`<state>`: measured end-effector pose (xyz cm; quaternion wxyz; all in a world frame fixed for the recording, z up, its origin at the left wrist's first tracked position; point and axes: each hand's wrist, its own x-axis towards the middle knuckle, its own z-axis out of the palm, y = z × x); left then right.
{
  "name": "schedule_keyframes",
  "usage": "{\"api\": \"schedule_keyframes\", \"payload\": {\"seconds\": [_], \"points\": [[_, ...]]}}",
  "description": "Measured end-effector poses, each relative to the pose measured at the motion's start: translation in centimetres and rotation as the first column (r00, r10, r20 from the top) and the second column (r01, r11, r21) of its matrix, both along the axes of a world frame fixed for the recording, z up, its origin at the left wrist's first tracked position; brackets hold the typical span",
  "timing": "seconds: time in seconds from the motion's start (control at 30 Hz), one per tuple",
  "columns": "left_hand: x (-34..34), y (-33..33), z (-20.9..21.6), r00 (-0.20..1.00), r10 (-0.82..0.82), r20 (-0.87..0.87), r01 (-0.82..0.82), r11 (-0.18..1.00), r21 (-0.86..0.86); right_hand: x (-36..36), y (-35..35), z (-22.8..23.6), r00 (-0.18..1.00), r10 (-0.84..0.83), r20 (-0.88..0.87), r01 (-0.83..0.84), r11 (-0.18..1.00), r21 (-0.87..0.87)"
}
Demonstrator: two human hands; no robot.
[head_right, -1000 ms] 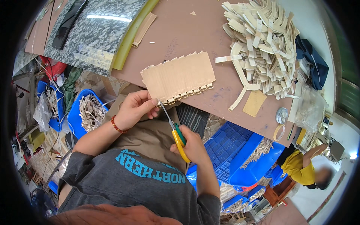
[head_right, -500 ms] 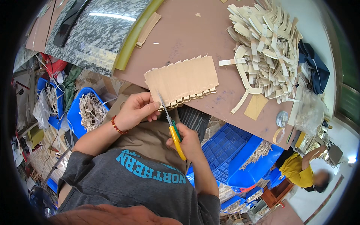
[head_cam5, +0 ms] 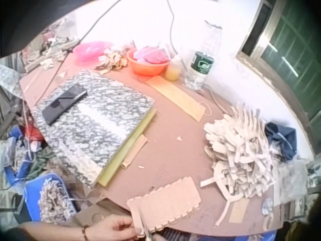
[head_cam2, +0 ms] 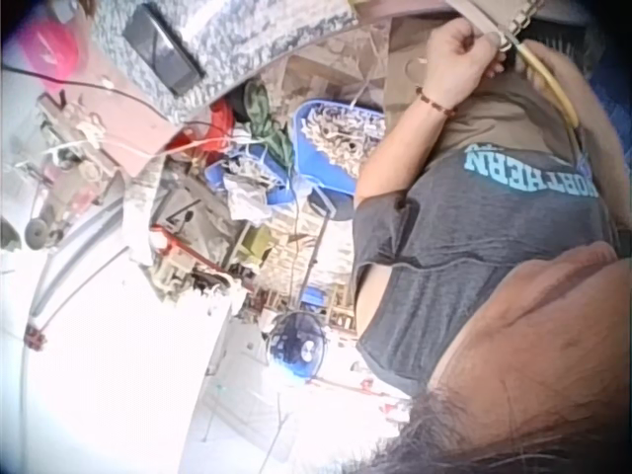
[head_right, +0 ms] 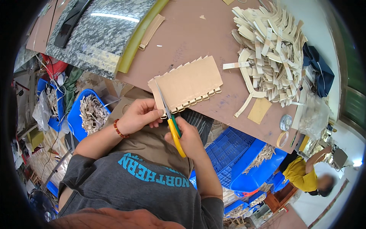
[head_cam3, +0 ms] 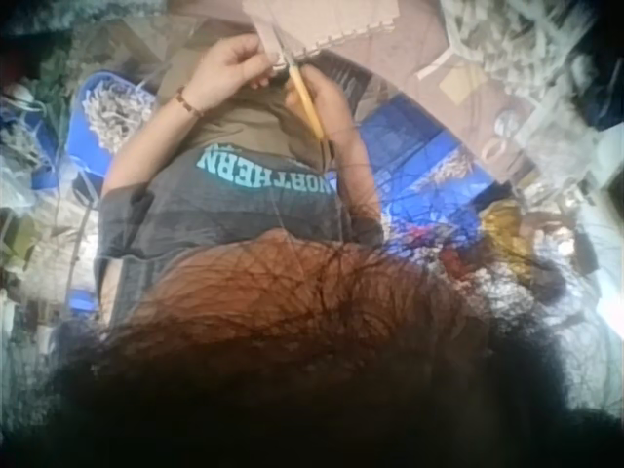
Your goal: The person uses yellow-handled scissors to cut a beige fabric sheet into narrow strips. They hold the material with their left hand and cut along the edges, separating individual pieces and placing them on the table.
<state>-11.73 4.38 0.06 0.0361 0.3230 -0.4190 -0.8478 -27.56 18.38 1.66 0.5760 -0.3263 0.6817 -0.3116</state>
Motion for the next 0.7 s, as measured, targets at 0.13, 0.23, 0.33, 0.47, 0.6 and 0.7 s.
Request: {"api": "schedule_keyframes", "payload": {"seconds": [0.13,0.23,0.33,0.47,0.6,0.7], "points": [[0.1,-0.3,0.2,0.999,-0.004,0.036,0.005,1.000,-0.029,-0.5,-0.8,-0.2,0.999,0.019,-0.027,-0.018,0.999,0.048],[0.3,-0.4,0.4,0.999,-0.009,0.051,0.010,1.000,-0.022,-0.5,-1.3,0.6,0.996,-0.050,0.078,0.042,0.994,0.099],[0.5,-0.3,0.1,0.999,-0.003,0.052,0.004,1.000,-0.019,-0.7,-1.1,0.1,0.999,-0.026,0.044,0.023,0.997,0.080],[0.5,-0.1,0.3,0.998,-0.014,0.059,0.014,1.000,-0.003,-0.4,-2.2,1.2,0.994,-0.003,-0.110,-0.003,0.998,-0.060],[1.2,-0.1,0.4,0.985,-0.172,-0.004,0.172,0.984,-0.033,-0.6,-2.2,0.8,0.999,0.032,-0.037,-0.028,0.995,0.097],[1.6,-2.0,4.4,0.953,-0.290,-0.088,0.291,0.957,-0.003,-1.5,-0.9,0.7,0.993,0.069,0.092,-0.077,0.994,0.079]]}}
